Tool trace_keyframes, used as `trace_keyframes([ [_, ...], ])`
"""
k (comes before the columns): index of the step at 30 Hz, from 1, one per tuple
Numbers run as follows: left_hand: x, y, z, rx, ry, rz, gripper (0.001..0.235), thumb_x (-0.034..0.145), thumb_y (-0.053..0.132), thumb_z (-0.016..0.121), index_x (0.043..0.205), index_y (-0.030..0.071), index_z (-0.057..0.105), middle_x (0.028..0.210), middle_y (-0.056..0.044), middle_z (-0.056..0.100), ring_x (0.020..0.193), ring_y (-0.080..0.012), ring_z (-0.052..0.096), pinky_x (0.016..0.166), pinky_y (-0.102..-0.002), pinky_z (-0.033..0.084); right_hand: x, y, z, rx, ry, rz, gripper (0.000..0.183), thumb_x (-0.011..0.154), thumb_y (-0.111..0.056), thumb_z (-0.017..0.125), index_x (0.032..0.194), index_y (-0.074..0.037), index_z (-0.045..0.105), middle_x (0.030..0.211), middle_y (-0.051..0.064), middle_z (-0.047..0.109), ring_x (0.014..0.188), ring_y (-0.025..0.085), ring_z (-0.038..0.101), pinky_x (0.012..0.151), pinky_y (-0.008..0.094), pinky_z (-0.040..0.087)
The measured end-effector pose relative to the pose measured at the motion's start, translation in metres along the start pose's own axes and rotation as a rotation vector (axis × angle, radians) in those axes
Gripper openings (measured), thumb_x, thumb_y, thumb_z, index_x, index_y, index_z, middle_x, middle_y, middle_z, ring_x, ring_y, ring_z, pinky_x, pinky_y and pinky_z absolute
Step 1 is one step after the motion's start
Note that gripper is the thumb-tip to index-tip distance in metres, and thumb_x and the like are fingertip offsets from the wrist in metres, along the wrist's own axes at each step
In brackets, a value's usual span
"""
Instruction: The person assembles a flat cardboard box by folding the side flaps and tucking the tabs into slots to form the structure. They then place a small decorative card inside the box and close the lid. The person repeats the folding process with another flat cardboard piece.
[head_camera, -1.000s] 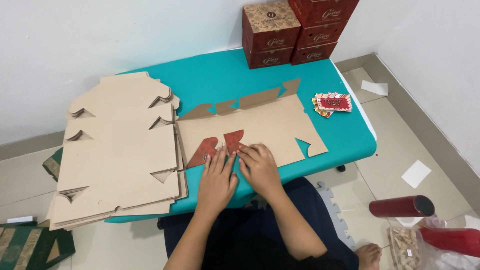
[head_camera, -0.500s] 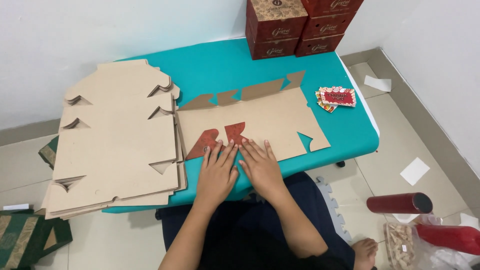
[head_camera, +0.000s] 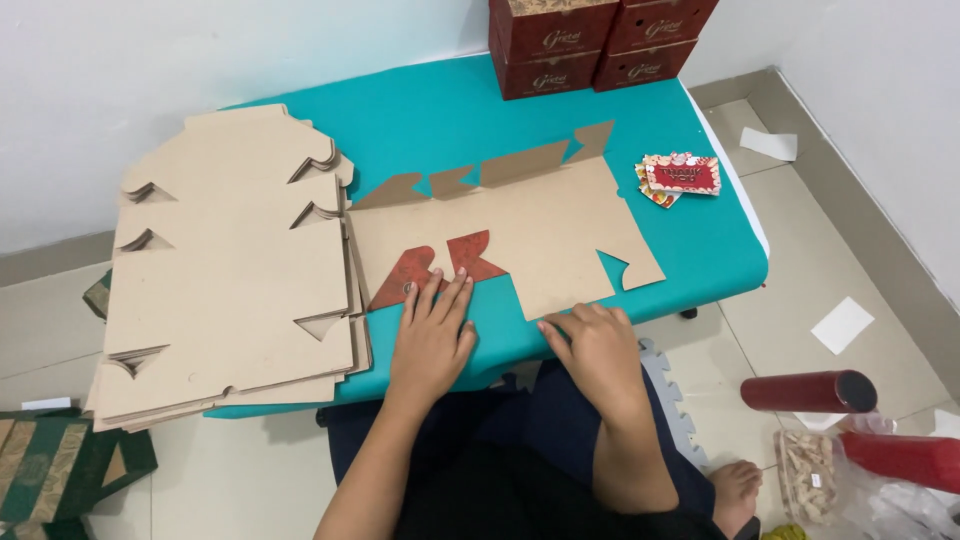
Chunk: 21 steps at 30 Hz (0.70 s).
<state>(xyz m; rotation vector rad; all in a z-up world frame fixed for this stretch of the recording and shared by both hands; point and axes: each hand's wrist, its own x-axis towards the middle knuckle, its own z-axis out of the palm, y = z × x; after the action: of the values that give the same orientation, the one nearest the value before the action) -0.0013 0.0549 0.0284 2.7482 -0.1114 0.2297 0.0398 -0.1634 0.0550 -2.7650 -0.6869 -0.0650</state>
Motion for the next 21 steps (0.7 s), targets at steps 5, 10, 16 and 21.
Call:
trace_keyframes([
  [5, 0.000, -0.002, 0.005, 0.010, 0.002, -0.008, 0.050, 0.093, 0.028, 0.037, 0.142, 0.017, 0.042, 0.149, -0.001, 0.038, 0.140, -0.0261, 0.026, 0.117, -0.048, 0.009, -0.002, -0.001, -0.004, -0.009, -0.041, -0.029, 0.029, 0.092, -0.043, 0.054, 0.098, -0.021, 0.072, 0.072, -0.001, 0.065, 0.076, 0.018, 0.062, 0.074, 0.032, 0.040],
  [10, 0.004, 0.001, 0.014, 0.041, 0.034, 0.007, 0.049, 0.093, 0.026, 0.037, 0.141, 0.027, 0.045, 0.146, 0.000, 0.042, 0.138, -0.0297, 0.029, 0.114, -0.053, 0.017, 0.001, -0.023, -0.022, 0.123, 0.038, -0.018, 0.045, 0.091, -0.031, 0.058, 0.126, -0.004, 0.059, 0.085, 0.012, 0.062, 0.076, 0.028, 0.059, 0.063, 0.036, 0.043],
  [16, 0.017, 0.030, 0.029, 0.335, 0.156, -0.068, 0.059, 0.085, 0.037, 0.044, 0.143, 0.035, 0.039, 0.131, -0.010, 0.051, 0.130, -0.0422, 0.039, 0.100, -0.067, 0.031, 0.028, -0.025, 0.012, 0.182, 0.193, -0.061, 0.045, 0.095, -0.023, 0.055, 0.133, 0.001, 0.051, 0.139, 0.024, 0.045, 0.134, 0.041, 0.033, 0.109, 0.055, 0.018],
  [21, 0.029, 0.051, 0.028, 0.374, -0.115, -0.185, 0.057, 0.086, 0.047, 0.038, 0.142, 0.039, 0.037, 0.136, -0.022, 0.043, 0.131, -0.0578, 0.025, 0.092, -0.077, 0.024, 0.038, -0.016, 0.038, 0.102, 0.122, -0.020, 0.043, 0.100, -0.038, 0.043, 0.134, -0.014, 0.053, 0.143, 0.009, 0.047, 0.139, 0.029, 0.030, 0.113, 0.056, 0.002],
])
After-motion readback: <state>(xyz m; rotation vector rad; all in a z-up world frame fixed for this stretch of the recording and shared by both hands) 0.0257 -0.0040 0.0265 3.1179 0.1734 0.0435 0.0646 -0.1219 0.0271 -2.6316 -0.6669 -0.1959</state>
